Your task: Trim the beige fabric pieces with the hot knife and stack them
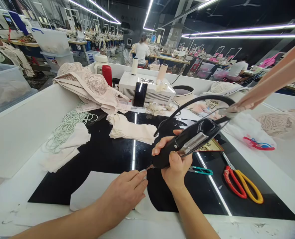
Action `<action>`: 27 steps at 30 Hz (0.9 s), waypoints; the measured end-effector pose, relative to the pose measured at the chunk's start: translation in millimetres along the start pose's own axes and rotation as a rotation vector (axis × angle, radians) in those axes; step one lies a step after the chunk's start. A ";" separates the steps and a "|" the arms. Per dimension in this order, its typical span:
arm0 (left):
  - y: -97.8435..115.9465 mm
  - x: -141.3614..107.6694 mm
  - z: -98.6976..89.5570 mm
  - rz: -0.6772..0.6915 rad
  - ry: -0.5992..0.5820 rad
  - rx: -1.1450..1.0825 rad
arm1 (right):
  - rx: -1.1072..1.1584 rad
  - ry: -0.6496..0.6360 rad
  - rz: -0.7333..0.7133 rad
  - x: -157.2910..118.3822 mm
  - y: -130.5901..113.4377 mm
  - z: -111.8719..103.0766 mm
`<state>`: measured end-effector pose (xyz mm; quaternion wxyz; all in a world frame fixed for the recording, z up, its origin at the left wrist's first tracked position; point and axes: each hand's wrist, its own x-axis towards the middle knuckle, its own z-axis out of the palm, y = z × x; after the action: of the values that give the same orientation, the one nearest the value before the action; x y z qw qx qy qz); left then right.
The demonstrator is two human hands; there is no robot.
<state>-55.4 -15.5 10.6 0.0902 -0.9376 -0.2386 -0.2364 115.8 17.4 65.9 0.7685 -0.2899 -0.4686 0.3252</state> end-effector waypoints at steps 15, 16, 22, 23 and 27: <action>-0.4 -4.8 4.7 0.016 -0.057 0.015 | -0.044 0.087 0.022 4.5 -9.4 5.9; -0.2 -5.3 5.3 0.022 -0.065 0.021 | -0.039 0.093 0.024 4.5 -10.2 6.5; 1.6 -3.6 4.8 0.007 -0.018 0.032 | -0.045 0.083 0.037 1.1 -8.1 7.4; 1.9 -3.2 4.0 0.005 -0.014 0.035 | -0.038 0.079 0.031 0.7 -7.4 7.4; 2.4 -3.3 1.8 0.008 -0.006 0.053 | -0.009 0.066 0.018 0.0 -5.5 6.9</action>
<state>-56.1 -18.4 7.3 0.1150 -0.9365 -0.2414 -0.2269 110.8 15.0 72.8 0.7793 -0.3082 -0.4417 0.3204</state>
